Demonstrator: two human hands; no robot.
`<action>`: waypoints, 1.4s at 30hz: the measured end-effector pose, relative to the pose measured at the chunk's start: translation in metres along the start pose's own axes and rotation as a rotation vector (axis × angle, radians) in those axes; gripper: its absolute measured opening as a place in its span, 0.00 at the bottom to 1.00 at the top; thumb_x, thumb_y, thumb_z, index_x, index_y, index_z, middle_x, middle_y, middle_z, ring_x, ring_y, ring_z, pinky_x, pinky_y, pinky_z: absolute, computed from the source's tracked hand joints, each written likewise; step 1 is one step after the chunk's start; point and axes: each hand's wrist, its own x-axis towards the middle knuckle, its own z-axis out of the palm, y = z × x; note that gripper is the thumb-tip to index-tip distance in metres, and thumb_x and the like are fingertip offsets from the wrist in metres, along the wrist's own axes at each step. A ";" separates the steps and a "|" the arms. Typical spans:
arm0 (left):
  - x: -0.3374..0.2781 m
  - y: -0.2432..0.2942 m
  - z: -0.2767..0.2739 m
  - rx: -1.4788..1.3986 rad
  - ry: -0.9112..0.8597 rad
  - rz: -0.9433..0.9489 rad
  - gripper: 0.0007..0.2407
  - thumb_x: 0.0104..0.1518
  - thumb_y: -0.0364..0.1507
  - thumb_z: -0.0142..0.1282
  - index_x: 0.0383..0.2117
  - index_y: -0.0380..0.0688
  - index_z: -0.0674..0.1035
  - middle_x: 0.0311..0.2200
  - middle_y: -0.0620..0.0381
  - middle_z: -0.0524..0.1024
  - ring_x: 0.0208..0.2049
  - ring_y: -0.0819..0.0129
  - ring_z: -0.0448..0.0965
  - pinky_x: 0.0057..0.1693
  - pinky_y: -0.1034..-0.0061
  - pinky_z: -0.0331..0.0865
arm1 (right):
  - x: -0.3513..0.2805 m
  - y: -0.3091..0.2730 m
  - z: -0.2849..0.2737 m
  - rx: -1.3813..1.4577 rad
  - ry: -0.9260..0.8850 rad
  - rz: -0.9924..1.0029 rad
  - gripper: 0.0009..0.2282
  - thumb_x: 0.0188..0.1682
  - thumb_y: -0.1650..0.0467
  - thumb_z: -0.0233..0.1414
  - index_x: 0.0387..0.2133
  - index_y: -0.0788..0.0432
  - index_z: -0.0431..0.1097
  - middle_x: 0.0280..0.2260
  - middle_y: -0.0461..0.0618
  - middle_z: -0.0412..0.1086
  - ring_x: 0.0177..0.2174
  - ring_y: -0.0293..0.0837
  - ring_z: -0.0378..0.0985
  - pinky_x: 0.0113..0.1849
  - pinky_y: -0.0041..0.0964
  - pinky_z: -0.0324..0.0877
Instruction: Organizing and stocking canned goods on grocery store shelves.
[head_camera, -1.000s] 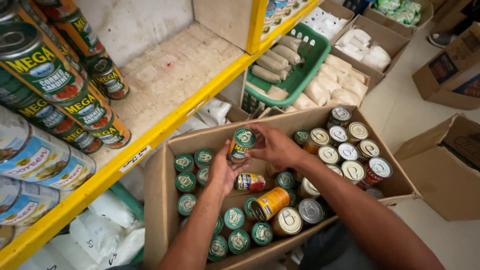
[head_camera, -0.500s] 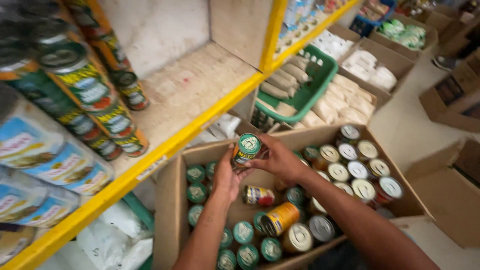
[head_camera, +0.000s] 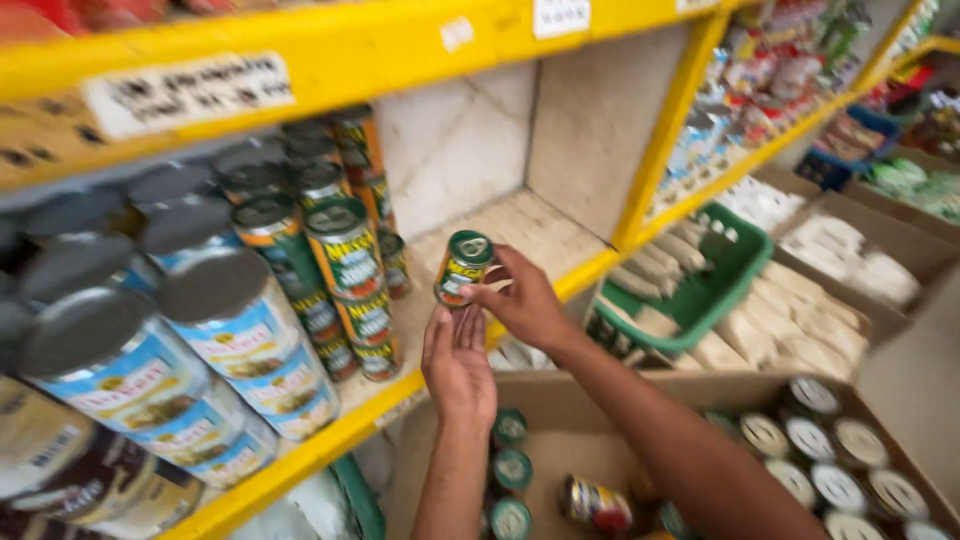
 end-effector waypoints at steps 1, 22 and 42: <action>0.012 0.001 -0.002 -0.001 -0.016 0.013 0.14 0.62 0.34 0.53 0.49 0.38 0.75 0.48 0.47 0.78 0.51 0.60 0.79 0.60 0.67 0.71 | 0.013 -0.002 0.011 0.001 -0.004 -0.020 0.22 0.47 0.72 0.63 0.55 0.63 0.67 0.45 0.50 0.74 0.42 0.40 0.79 0.42 0.36 0.76; 0.089 0.022 0.005 0.388 0.177 0.282 0.20 0.65 0.28 0.41 0.65 0.43 0.66 0.63 0.56 0.67 0.62 0.68 0.68 0.65 0.65 0.63 | 0.112 -0.003 0.086 -0.335 -0.091 0.149 0.14 0.50 0.70 0.53 0.49 0.62 0.68 0.42 0.58 0.78 0.39 0.50 0.85 0.39 0.43 0.78; 0.010 -0.010 -0.015 0.599 0.017 0.036 0.20 0.65 0.28 0.44 0.65 0.44 0.68 0.56 0.52 0.75 0.53 0.63 0.78 0.53 0.69 0.74 | -0.002 0.029 -0.010 -0.453 -0.286 0.134 0.15 0.50 0.69 0.51 0.50 0.59 0.74 0.45 0.57 0.77 0.36 0.51 0.85 0.41 0.41 0.78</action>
